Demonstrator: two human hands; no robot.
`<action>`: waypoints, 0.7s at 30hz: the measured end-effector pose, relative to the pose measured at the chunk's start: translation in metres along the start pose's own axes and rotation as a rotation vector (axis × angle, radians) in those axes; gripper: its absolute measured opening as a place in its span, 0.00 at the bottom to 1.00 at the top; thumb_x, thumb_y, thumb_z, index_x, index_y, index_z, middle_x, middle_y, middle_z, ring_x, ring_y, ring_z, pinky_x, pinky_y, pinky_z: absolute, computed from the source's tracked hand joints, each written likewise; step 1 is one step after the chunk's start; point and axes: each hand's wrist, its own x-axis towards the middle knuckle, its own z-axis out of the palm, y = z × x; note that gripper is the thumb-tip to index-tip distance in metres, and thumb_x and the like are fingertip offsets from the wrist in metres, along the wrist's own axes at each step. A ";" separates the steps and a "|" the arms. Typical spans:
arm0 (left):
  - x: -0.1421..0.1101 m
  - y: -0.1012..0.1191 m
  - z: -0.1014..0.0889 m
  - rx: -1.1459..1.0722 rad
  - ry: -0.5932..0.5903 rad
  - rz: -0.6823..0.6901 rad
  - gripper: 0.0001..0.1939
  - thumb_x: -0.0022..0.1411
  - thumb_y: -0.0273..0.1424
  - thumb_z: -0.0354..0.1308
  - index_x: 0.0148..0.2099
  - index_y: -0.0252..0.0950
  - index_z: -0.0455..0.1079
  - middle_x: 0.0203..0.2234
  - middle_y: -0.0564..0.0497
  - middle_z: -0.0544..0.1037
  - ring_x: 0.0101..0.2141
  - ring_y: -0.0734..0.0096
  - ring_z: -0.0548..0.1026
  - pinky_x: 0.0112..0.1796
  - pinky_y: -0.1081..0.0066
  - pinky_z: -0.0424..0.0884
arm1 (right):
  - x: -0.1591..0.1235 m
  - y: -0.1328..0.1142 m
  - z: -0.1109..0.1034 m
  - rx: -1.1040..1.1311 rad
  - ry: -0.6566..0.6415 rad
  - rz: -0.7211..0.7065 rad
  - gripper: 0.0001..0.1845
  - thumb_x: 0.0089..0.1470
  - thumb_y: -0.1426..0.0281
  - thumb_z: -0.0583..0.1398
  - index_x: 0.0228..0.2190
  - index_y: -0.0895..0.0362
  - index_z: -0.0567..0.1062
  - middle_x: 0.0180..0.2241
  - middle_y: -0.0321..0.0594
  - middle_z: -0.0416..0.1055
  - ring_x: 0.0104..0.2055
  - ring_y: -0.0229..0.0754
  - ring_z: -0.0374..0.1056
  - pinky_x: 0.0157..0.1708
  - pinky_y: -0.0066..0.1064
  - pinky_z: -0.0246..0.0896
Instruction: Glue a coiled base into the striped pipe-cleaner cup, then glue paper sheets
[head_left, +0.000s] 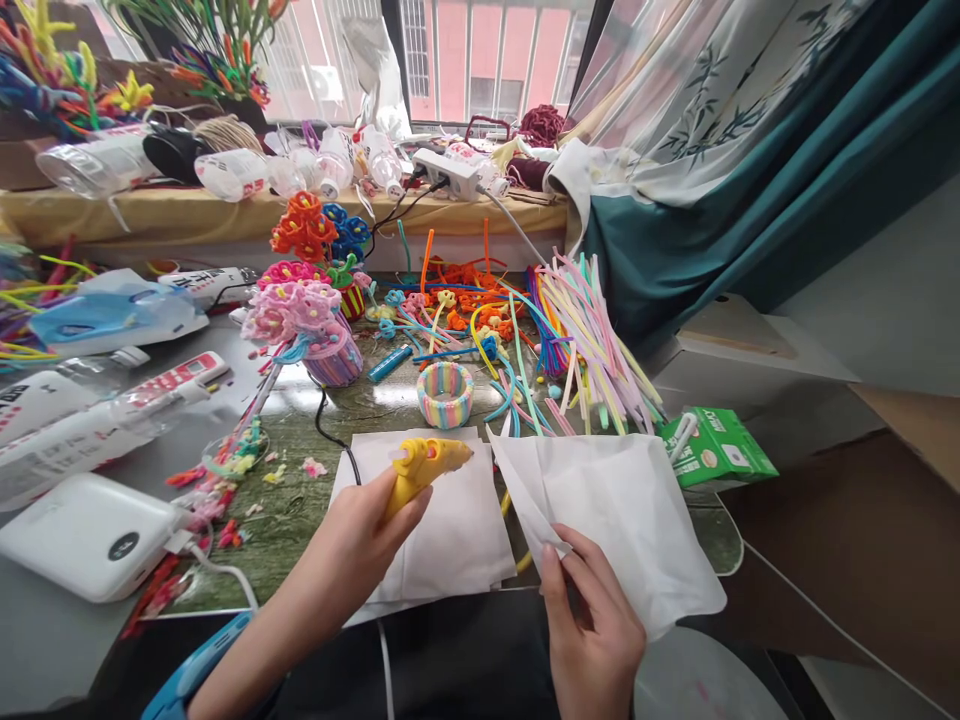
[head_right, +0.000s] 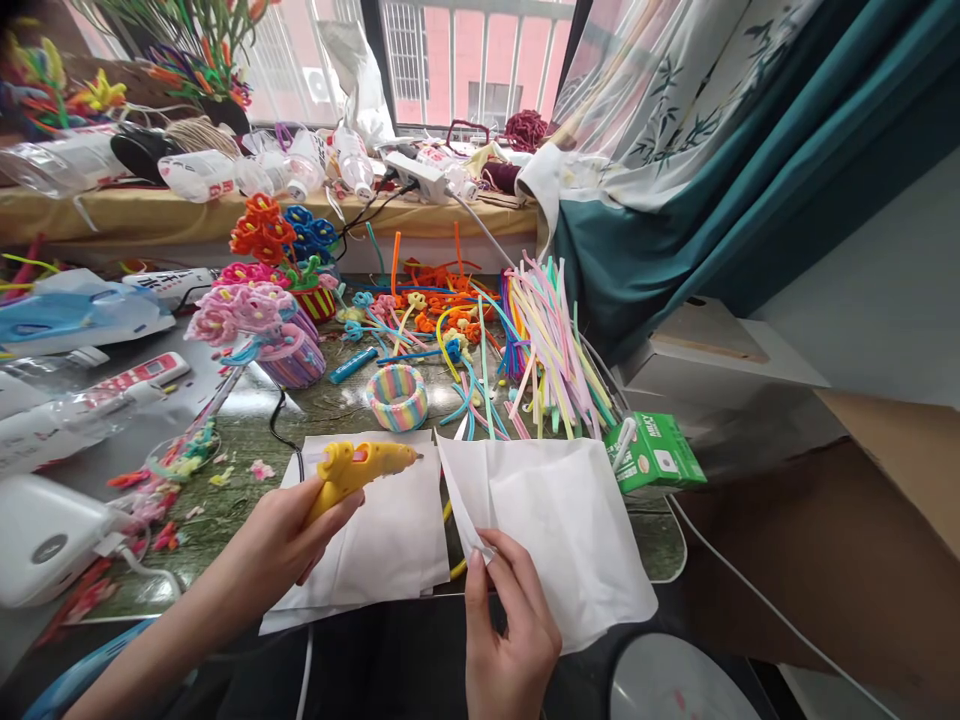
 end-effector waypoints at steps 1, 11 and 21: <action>-0.001 0.000 -0.001 0.003 -0.010 -0.007 0.16 0.62 0.44 0.47 0.26 0.41 0.57 0.10 0.61 0.61 0.12 0.75 0.60 0.17 0.74 0.54 | 0.000 0.000 0.000 -0.001 -0.002 0.004 0.10 0.61 0.69 0.61 0.29 0.57 0.79 0.36 0.45 0.80 0.33 0.43 0.77 0.34 0.26 0.73; -0.006 -0.002 -0.004 0.025 -0.091 -0.050 0.17 0.62 0.45 0.47 0.26 0.41 0.56 0.10 0.61 0.59 0.12 0.76 0.59 0.18 0.73 0.52 | -0.001 0.003 -0.002 -0.011 -0.044 -0.001 0.09 0.60 0.69 0.61 0.29 0.57 0.79 0.38 0.43 0.80 0.35 0.42 0.78 0.36 0.24 0.72; -0.018 -0.004 -0.007 0.037 -0.107 0.034 0.17 0.63 0.45 0.48 0.26 0.41 0.56 0.13 0.60 0.58 0.16 0.75 0.58 0.19 0.73 0.52 | 0.001 -0.002 -0.003 -0.013 -0.049 0.030 0.10 0.61 0.69 0.60 0.31 0.57 0.79 0.38 0.43 0.80 0.37 0.41 0.78 0.40 0.24 0.71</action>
